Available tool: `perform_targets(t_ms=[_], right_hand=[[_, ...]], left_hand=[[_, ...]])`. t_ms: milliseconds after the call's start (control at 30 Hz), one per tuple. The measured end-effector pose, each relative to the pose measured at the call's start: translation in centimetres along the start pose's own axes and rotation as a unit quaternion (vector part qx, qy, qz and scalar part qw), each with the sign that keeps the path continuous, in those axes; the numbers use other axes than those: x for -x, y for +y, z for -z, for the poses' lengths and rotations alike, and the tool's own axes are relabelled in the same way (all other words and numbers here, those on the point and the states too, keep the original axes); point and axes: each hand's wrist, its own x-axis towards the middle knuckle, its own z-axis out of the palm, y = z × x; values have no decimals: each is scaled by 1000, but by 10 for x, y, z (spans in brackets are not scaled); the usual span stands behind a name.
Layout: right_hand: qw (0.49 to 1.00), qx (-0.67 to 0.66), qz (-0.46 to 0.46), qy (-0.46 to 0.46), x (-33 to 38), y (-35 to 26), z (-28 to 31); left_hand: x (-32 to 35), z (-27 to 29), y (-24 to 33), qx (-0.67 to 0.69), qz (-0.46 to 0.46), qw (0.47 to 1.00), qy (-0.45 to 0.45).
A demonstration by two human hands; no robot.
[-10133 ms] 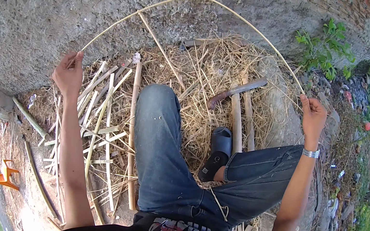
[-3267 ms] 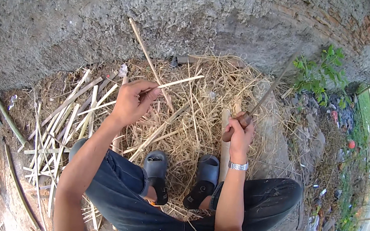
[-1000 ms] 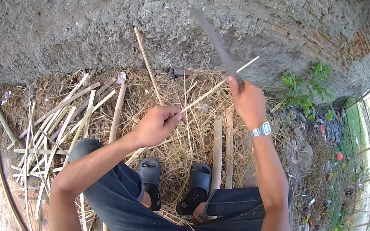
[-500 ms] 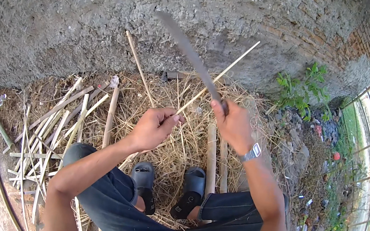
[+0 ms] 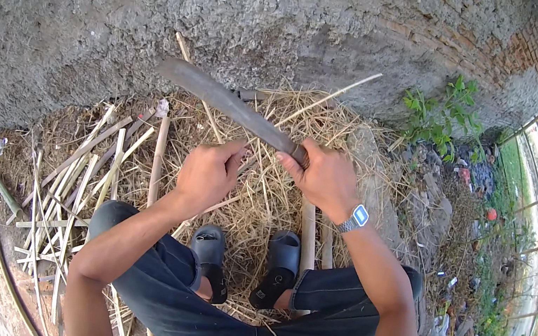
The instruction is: The person shaves a long thin strip of bamboo using a machete while sitting outdoors, supporting the wood against their leg.
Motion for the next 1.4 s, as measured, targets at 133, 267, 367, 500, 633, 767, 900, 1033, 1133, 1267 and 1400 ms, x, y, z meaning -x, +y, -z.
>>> perform_targets(t_ms=[133, 267, 367, 500, 633, 767, 900, 1033, 1133, 1267, 1400], right_hand=[[978, -110, -162, 70, -28, 33, -10], [976, -177, -119, 48, -15, 36, -31], [995, -85, -46, 38, -6, 10, -31], [986, -108, -83, 99, -24, 41, -24], [972, -182, -112, 100, -21, 34, -23], [992, -91, -15, 88, -2, 16, -32], [993, -95, -39, 62, -16, 29, -22], [995, -42, -69, 59, -26, 11, -14], [996, -78, -12, 50, -22, -9, -21], [993, 7, 76, 89, -32, 15, -20], [996, -19, -63, 56, -61, 62, -3]], left_hand=[[1, -5, -3, 7, 8, 1000, -3], [-6, -3, 5, 82, 83, 992, -43], [0, 0, -16, 88, 74, 992, -61], [3, -4, -15, 122, 85, 985, -92], [-1, -6, -8, 135, 95, 981, -98], [0, 0, -8, 193, 105, 970, -102], [-7, -3, 5, 249, 128, 955, -101], [-16, 0, 0, 247, 150, 953, -86], [-8, 8, -15, 254, 151, 951, -86], [1, 13, -8, 235, 151, 958, -71], [9, 6, -10, 243, 126, 956, -108]])
